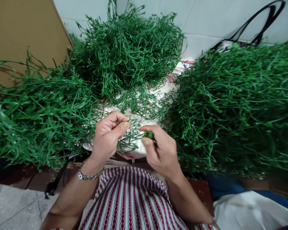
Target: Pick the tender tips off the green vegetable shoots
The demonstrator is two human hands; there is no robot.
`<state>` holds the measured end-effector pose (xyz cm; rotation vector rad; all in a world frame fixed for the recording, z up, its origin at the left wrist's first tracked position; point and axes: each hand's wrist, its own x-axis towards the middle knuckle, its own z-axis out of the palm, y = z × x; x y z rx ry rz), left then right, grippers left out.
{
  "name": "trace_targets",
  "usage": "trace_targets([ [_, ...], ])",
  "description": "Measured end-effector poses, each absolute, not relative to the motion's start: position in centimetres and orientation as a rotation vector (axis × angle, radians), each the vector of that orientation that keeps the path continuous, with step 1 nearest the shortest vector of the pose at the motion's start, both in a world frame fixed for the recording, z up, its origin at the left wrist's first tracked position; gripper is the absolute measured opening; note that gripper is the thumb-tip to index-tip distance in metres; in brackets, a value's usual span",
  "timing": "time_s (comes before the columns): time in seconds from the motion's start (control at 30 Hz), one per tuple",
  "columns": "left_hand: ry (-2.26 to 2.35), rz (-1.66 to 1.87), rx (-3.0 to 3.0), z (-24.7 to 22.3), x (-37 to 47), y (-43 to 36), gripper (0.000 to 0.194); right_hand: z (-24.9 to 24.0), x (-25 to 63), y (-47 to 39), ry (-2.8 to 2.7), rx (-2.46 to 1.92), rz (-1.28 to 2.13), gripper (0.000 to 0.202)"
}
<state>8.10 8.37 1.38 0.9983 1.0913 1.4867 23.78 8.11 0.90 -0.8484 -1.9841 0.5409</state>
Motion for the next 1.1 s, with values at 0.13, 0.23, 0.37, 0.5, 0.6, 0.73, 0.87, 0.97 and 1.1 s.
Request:
trace_targets([
  [0.13, 1.048, 1.490, 0.964, 1.5, 8.4, 8.0, 0.012, -0.6, 21.9, 8.5, -2.066, -0.807, 0.516, 0.013],
  [0.23, 1.035, 1.540, 0.939, 1.0, 8.8, 8.1, 0.012, -0.8, 21.4, 8.4, -1.993, -0.844, 0.572, 0.006],
  [0.37, 1.076, 1.738, 0.906, 0.1, 8.6, 9.2, 0.011, -0.5, 21.3, 7.5, -1.979, -0.818, 0.840, 0.013],
  [0.5, 1.088, 1.929, 0.846, 0.5, 7.8, 10.4, 0.012, -0.1, 21.7, 6.6, -2.029, -0.610, 1.040, 0.010],
  [0.6, 1.033, 1.761, 0.892, 1.2, 7.4, 10.3, 0.010, 0.6, 23.0, 6.8, -1.956, -0.640, 1.036, 0.006],
  [0.73, 0.944, 1.769, 0.875, 1.5, 7.0, 9.7, 0.008, 1.3, 24.7, 7.1, -1.653, -0.646, 1.294, 0.008],
  [0.87, 0.920, 1.740, 0.906, 1.6, 6.8, 9.2, 0.006, 0.8, 24.9, 6.9, -1.300, -0.616, 1.621, 0.008],
  [0.97, 0.895, 1.720, 0.924, 2.0, 6.8, 8.8, 0.004, 0.6, 24.6, 6.9, -1.390, -0.714, 1.549, 0.005],
  [1.1, 0.903, 1.655, 0.979, 2.6, 7.3, 8.2, 0.002, 1.2, 24.0, 7.5, -1.726, -0.969, 1.067, 0.004],
])
